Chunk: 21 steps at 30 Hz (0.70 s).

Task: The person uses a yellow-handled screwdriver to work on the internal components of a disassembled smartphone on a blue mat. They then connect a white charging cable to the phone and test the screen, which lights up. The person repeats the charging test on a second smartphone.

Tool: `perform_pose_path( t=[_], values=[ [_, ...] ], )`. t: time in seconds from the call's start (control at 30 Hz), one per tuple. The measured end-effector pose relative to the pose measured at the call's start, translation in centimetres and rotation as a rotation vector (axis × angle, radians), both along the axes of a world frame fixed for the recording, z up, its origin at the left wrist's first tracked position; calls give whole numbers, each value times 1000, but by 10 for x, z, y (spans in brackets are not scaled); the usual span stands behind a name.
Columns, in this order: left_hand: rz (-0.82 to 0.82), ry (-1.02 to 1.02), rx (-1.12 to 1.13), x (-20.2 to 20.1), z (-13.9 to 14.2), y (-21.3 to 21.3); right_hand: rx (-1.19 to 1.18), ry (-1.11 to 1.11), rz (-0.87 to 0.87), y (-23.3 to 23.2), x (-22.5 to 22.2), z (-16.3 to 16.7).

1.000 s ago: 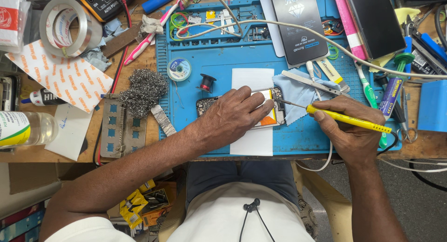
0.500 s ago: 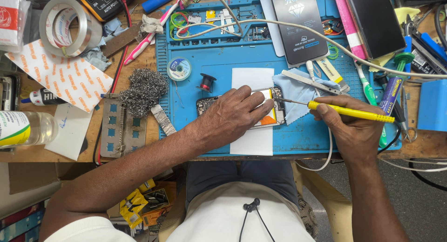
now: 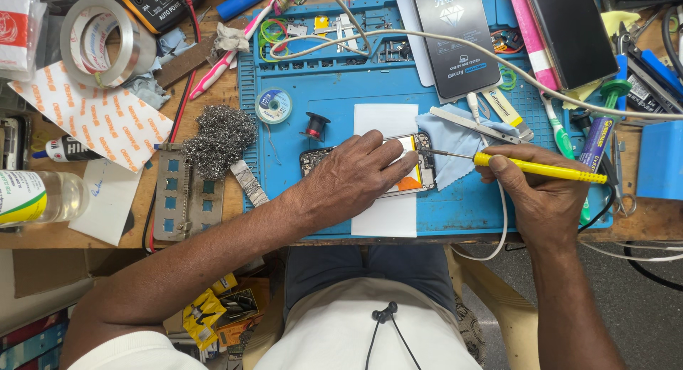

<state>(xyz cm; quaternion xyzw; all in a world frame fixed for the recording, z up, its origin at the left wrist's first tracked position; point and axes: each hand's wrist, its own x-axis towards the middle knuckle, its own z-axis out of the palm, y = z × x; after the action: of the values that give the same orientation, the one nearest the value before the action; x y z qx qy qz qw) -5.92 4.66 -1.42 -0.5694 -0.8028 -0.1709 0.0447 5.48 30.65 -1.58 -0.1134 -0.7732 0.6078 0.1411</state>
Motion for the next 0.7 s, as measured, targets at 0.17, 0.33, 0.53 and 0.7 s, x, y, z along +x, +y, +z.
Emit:
perform_pose_path(
  t=[0.17,0.33,0.53,0.7],
  values=[
    [-2,29,8,-1,-1,1,37,-10,14,0,-1,2],
    [-9,41,3,-1,-1,2,68,-13,24,-1,-1,3],
    [-2,52,-19,0,1,3,77,-9,36,0,-1,3],
    [-4,33,-20,1,2,3,92,-17,34,1,-2,2]
  ],
)
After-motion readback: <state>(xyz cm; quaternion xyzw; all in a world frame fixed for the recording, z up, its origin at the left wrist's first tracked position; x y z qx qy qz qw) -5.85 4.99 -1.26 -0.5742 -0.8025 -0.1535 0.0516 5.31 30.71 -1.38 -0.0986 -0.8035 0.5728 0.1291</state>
